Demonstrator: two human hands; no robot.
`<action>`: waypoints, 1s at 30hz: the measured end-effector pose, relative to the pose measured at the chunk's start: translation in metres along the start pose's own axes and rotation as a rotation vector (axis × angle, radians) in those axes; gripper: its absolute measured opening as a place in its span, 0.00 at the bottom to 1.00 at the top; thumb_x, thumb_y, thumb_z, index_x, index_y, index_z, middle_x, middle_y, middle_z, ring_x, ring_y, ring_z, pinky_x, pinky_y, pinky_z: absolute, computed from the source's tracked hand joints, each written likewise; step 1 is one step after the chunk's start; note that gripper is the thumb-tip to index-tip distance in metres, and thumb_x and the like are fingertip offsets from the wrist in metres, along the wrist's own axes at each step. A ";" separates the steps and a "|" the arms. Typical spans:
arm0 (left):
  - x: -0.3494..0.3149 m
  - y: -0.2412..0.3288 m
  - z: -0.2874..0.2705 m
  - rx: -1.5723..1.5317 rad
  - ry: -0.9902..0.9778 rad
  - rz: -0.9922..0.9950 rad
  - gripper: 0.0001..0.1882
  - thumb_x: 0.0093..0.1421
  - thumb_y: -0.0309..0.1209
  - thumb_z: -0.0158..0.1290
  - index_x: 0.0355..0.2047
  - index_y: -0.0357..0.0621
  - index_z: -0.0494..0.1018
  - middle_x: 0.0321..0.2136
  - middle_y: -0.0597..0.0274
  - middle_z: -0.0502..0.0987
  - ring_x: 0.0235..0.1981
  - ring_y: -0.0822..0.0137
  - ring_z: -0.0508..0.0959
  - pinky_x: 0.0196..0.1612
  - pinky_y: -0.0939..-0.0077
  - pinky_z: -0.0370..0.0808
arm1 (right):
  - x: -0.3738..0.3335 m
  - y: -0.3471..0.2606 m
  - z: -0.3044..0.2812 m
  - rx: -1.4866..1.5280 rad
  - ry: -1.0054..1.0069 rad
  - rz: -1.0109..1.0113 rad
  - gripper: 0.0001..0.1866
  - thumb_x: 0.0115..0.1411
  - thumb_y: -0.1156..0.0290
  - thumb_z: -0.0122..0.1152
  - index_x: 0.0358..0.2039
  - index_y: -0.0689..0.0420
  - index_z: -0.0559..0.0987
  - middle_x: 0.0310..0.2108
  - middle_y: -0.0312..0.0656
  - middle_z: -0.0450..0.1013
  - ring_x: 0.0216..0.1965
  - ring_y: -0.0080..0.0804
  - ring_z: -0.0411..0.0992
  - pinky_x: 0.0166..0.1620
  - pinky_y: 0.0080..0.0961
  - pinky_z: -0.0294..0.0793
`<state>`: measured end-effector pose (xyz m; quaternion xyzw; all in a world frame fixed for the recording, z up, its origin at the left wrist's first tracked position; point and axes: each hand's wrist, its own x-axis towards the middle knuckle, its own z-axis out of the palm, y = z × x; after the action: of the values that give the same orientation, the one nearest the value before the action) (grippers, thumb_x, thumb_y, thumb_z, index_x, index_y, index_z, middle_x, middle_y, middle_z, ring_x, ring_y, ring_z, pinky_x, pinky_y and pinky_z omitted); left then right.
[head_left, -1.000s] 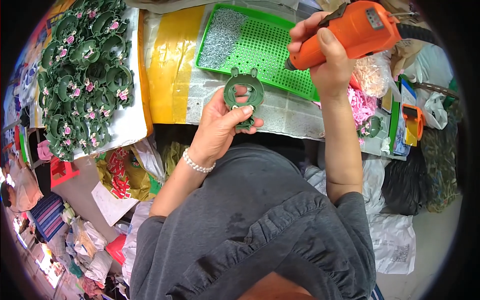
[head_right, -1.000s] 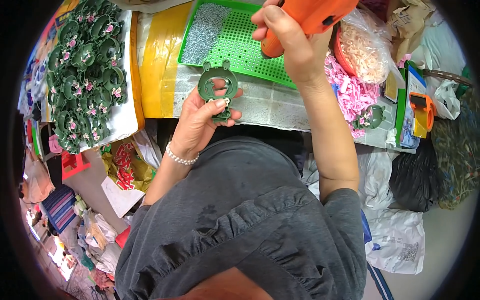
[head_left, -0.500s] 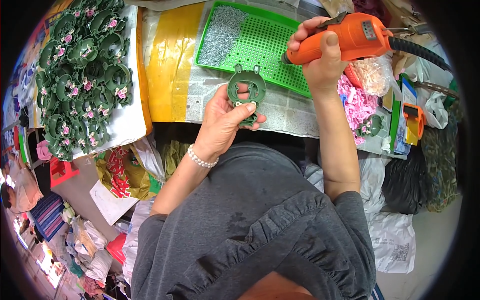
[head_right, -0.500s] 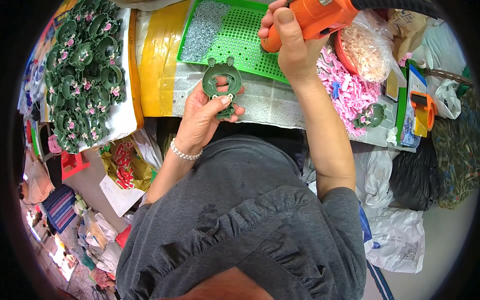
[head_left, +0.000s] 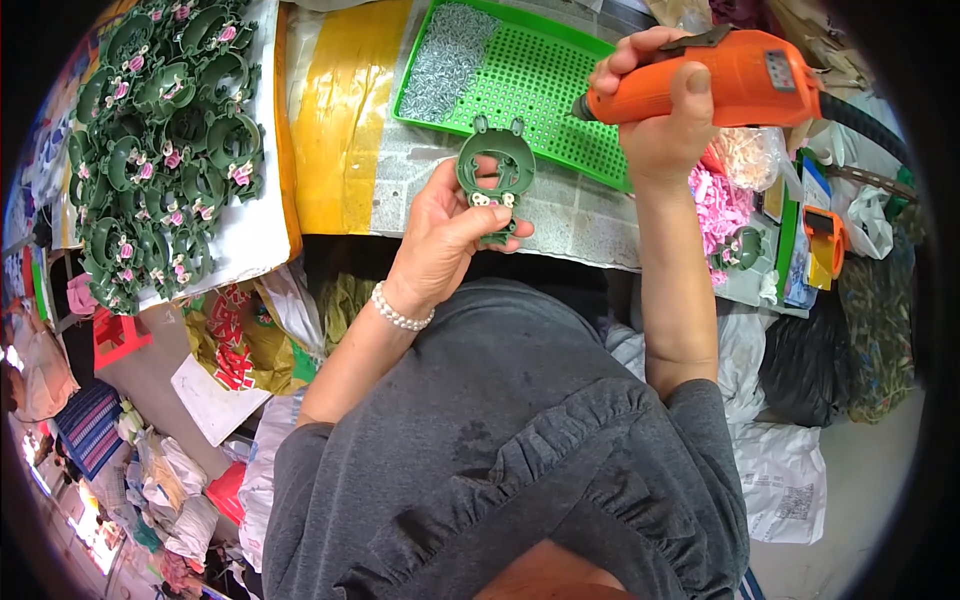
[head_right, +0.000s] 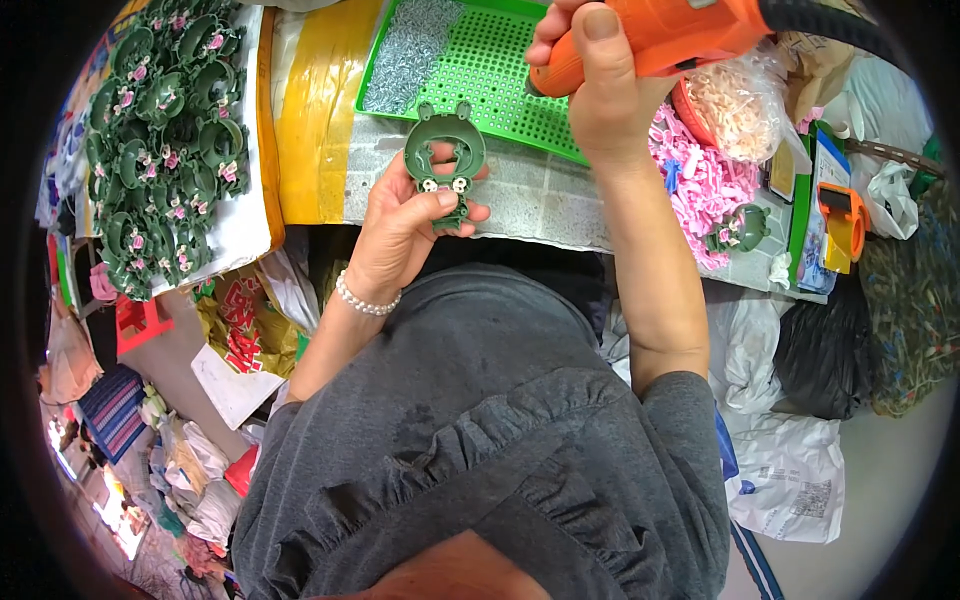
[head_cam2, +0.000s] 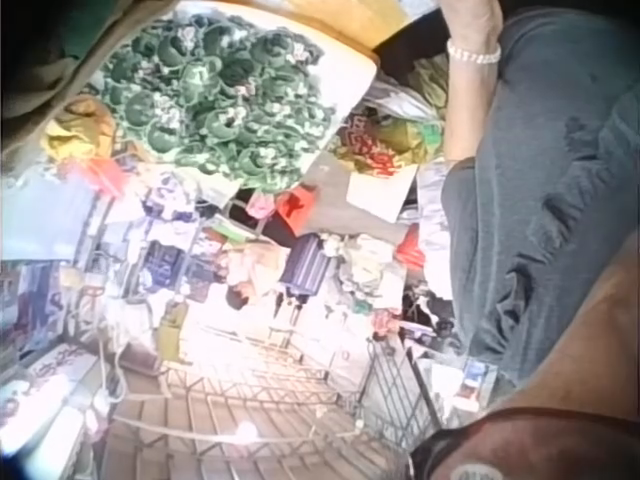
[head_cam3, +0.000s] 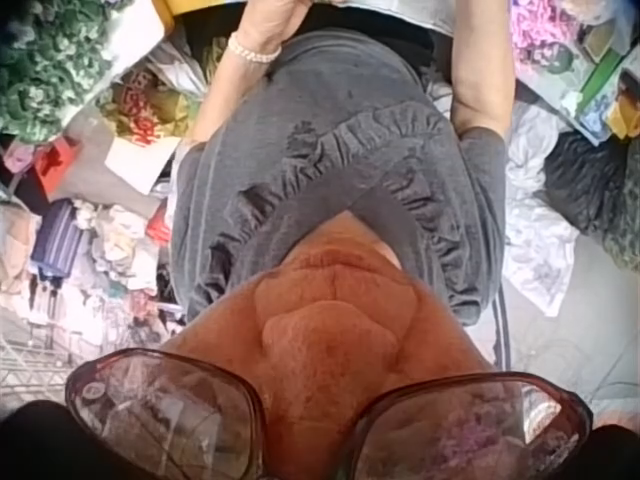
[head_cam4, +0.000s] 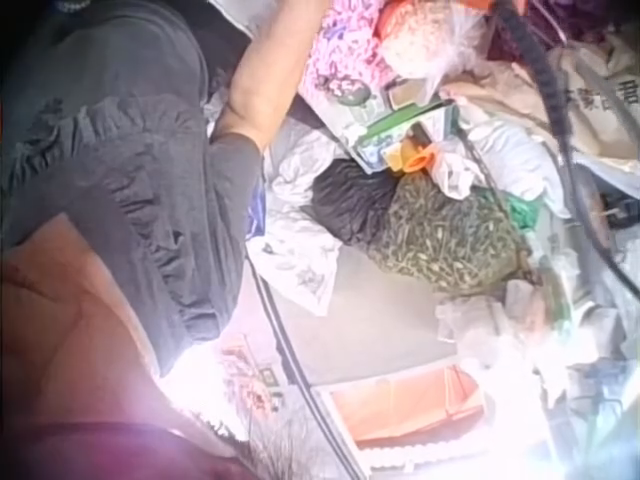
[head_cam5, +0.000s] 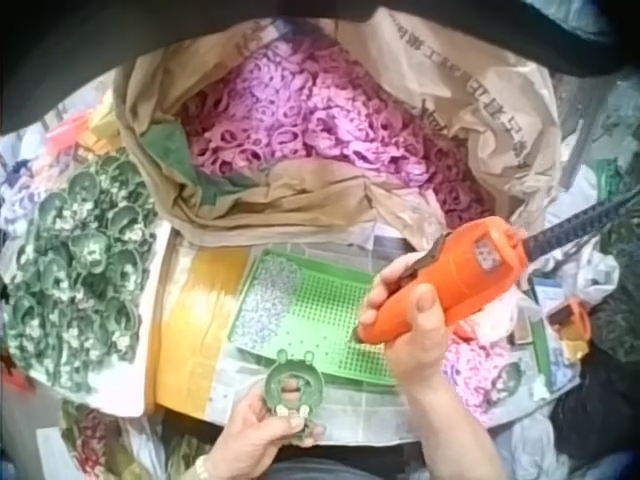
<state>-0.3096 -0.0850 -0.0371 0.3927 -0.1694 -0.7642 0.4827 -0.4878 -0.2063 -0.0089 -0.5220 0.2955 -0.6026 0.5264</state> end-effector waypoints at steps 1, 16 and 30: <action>-0.001 0.000 0.000 0.020 -0.011 0.018 0.22 0.53 0.19 0.51 0.47 0.40 0.59 0.36 0.60 0.70 0.31 0.61 0.79 0.29 0.78 0.77 | 0.001 -0.004 0.001 0.031 -0.013 -0.001 0.29 0.51 0.42 0.53 0.36 0.59 0.69 0.28 0.42 0.66 0.26 0.31 0.65 0.33 0.29 0.67; -0.009 0.004 0.015 0.051 -0.041 0.143 0.20 0.54 0.18 0.49 0.46 0.40 0.59 0.39 0.60 0.68 0.33 0.63 0.79 0.30 0.77 0.78 | -0.036 -0.073 0.030 0.233 -0.562 -0.198 0.46 0.45 0.27 0.49 0.48 0.58 0.66 0.35 0.42 0.65 0.31 0.31 0.66 0.40 0.34 0.66; -0.019 0.004 0.018 -0.011 -0.071 0.122 0.19 0.53 0.17 0.49 0.45 0.41 0.59 0.35 0.57 0.73 0.31 0.63 0.80 0.29 0.77 0.78 | -0.055 -0.063 0.036 0.300 -0.540 -0.131 0.45 0.47 0.29 0.49 0.48 0.59 0.65 0.36 0.43 0.65 0.31 0.31 0.67 0.40 0.33 0.66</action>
<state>-0.3167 -0.0722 -0.0144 0.3516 -0.2058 -0.7479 0.5241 -0.4801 -0.1309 0.0407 -0.5975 0.0183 -0.5119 0.6170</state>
